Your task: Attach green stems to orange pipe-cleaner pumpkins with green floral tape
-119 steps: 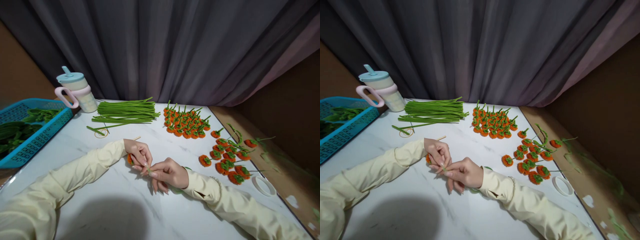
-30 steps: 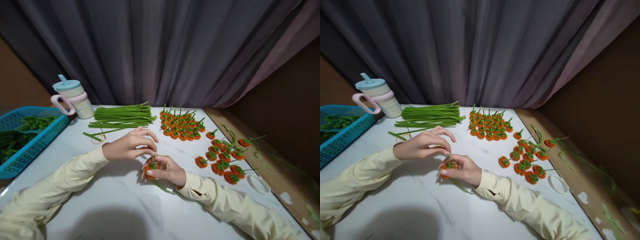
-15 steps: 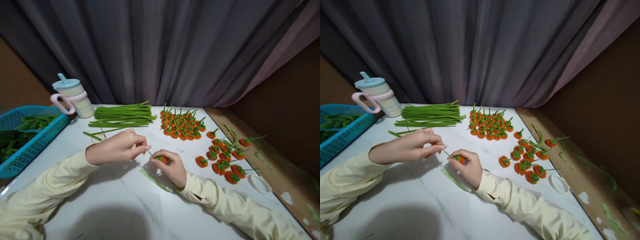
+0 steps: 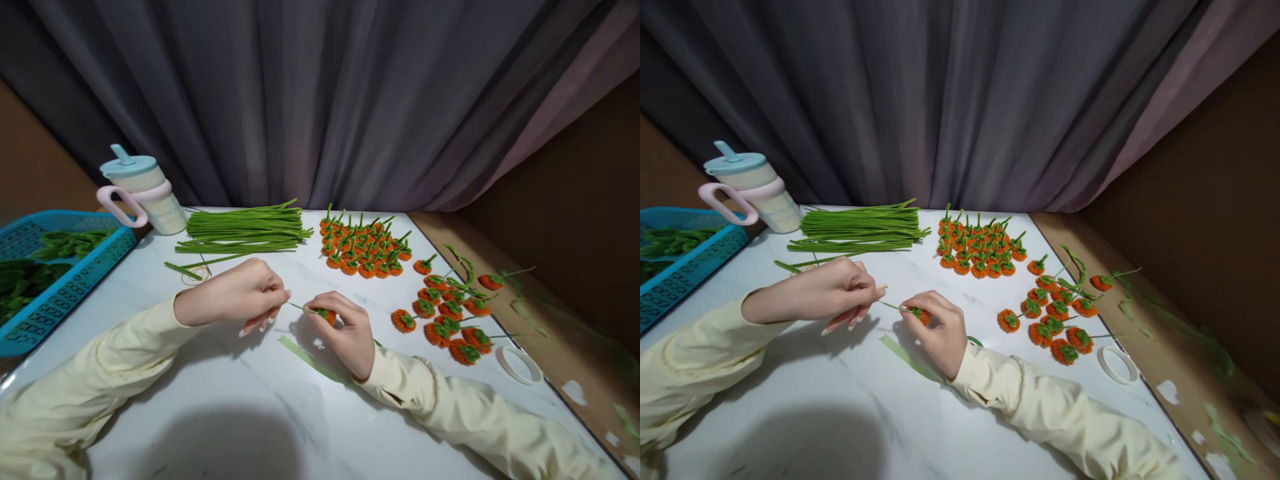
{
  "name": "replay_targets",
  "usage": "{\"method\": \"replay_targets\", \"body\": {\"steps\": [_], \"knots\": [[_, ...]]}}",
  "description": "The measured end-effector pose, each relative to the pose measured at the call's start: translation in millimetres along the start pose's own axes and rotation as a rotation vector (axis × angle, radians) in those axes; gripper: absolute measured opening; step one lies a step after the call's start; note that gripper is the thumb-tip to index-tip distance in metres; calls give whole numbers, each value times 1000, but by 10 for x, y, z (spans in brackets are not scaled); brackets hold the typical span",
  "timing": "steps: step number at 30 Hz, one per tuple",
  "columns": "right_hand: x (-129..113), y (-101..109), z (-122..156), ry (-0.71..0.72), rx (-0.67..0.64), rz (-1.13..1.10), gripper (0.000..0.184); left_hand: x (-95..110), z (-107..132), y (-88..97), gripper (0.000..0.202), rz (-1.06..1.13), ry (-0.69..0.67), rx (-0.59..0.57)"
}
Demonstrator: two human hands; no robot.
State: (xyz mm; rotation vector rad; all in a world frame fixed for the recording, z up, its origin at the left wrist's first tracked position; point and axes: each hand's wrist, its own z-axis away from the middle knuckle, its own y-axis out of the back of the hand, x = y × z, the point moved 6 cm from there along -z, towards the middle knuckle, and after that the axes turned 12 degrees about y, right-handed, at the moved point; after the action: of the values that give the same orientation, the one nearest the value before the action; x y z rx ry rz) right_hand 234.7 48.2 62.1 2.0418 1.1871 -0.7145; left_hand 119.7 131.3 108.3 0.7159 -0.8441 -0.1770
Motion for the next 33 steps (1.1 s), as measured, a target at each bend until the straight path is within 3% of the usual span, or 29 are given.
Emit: {"method": "replay_targets", "body": {"steps": [4, 8, 11, 15, 18, 20, 27, 33], "knots": [[-9, -3, -9, -3, 0, 17, 9, -76, -38, 12, 42, -118, 35, 85], [20, -21, -25, -16, -6, 20, 12, -51, -37, 139, 56, -453, -120, 440], [65, -44, -25, -44, -26, 22, 14, 55, 36, 144, 45, -594, -312, 617], [113, -59, -26, -67, -35, 41, 13, 223, 143, -69, 35, -737, -580, 558], [123, -67, -35, -63, -33, 49, 13, 294, 206, -193, 29, -865, -687, 599], [124, -73, -39, -65, -35, 55, 14, 312, 222, -226, 25, -926, -709, 642], [65, -91, -38, -26, -55, 72, 14, 322, 206, -223, 37, -1074, -747, 729], [59, -85, -29, -35, -46, 81, 13, 286, 144, -203, 36, -1093, -689, 690]]}}
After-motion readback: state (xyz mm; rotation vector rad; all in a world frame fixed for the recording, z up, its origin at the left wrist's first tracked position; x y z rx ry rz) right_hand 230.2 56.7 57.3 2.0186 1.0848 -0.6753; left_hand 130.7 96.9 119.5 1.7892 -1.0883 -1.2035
